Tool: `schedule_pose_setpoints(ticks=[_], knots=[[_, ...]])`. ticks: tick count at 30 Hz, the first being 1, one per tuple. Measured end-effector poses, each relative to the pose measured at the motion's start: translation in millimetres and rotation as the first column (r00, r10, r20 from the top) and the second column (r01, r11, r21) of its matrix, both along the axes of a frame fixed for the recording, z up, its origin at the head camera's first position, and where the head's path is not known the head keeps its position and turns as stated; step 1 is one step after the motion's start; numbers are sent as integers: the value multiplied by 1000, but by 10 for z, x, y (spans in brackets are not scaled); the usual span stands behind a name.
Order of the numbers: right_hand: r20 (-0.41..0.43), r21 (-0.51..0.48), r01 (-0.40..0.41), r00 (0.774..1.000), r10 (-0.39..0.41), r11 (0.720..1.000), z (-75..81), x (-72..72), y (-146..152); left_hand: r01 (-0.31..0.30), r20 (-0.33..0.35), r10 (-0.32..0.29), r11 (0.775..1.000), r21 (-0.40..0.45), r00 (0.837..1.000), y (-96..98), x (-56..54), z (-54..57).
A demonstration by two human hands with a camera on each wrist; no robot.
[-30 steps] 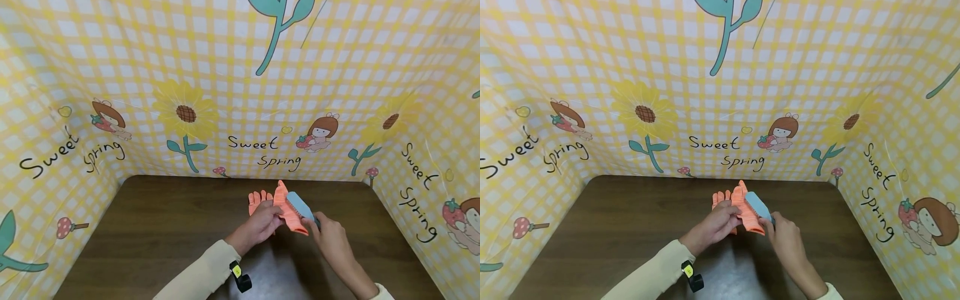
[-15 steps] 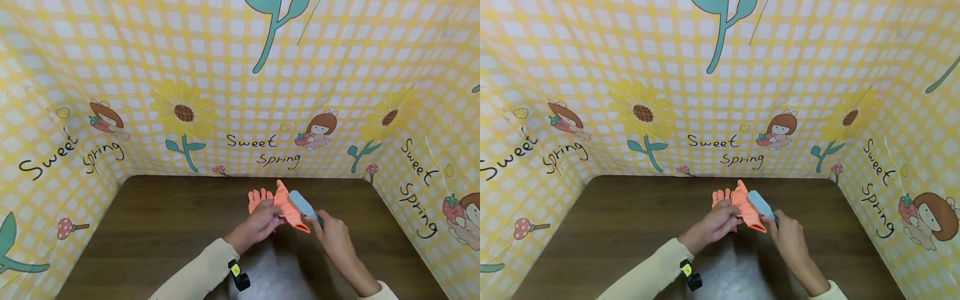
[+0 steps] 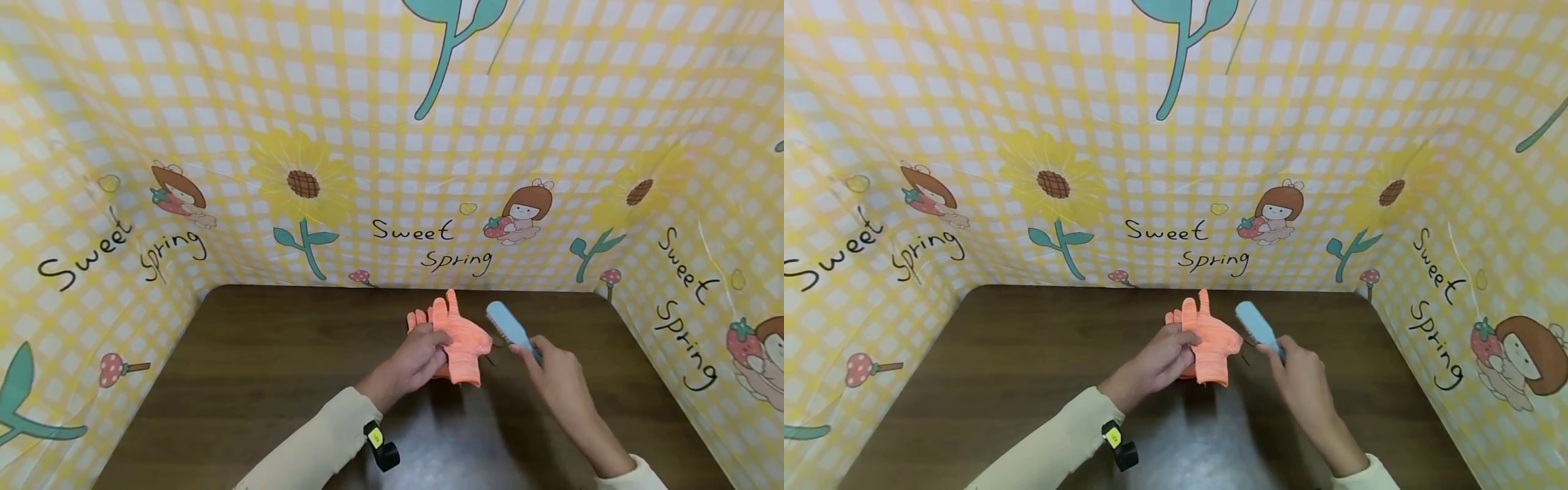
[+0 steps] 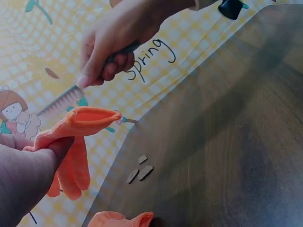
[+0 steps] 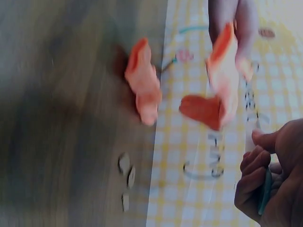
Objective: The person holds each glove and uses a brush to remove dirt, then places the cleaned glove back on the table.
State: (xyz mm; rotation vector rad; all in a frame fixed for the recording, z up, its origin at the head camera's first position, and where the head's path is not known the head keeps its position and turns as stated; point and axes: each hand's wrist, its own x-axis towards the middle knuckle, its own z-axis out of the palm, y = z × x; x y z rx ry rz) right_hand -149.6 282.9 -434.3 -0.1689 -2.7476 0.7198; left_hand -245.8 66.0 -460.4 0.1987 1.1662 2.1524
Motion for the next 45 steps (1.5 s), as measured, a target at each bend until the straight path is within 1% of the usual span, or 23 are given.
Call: schedule_pose_setpoints(ticks=[4, 7, 10, 12, 17, 21, 23, 26, 30, 32, 34, 36, 38, 42, 43, 45], knots=[[-45, 14, -104, 993, 105, 994, -8, 27, -200, 34, -8, -34, 999, 9, 999, -3, 0, 18], [-49, 15, -133, 990, 133, 991, -21, 45, -310, 59, -13, -59, 998, 15, 998, 13, 21, 40], [-44, 13, -122, 992, 122, 992, -40, 50, -340, 57, -9, -57, 998, 25, 998, 27, 35, 49], [-44, 20, -99, 994, 100, 995, -52, 45, -322, 55, -3, -54, 998, 32, 999, 38, 31, 44], [-37, 15, -49, 998, 49, 999, -65, 29, -242, 71, -22, -71, 997, 22, 997, 52, 33, 25], [-42, 2, -39, 998, 39, 999, -82, 22, -194, 77, -38, -76, 997, 24, 996, 56, 44, 4], [-44, 1, -36, 998, 36, 999, -96, 14, -173, 69, -31, -68, 997, 27, 997, 54, 51, -8], [-33, 7, -21, 999, 22, 1000, -113, 1, -125, 67, -45, -65, 997, 25, 997, 51, 61, -22], [-11, -3, 30, 999, -30, 1000, -109, -9, -25, 48, -54, -47, 999, 4, 997, 34, 53, -27], [7, -25, 50, 999, -50, 998, -95, -11, 20, 30, -46, -30, 1000, -10, 998, 14, 41, -21], [23, -49, 54, 998, -53, 997, -73, -20, 32, 14, -26, -14, 1000, -18, 1000, -11, 24, -10], [42, -80, 38, 999, -34, 996, -49, -24, -1, 8, -11, -8, 1000, -22, 1000, -17, 17, -1], [47, -86, 13, 999, -9, 996, -21, -24, -85, 13, -11, -14, 1000, -11, 1000, -5, 17, 4], [23, -51, -63, 998, 65, 997, 7, 3, -295, 21, -8, -21, 1000, 6, 1000, 32, 44, 44], [9, -36, -77, 997, 78, 996, 8, 9, -332, 21, -17, -21, 1000, 5, 1000, 35, 48, 57], [-12, -21, -94, 996, 94, 995, 5, 20, -370, 18, -8, -18, 1000, 6, 1000, 31, 52, 83]])
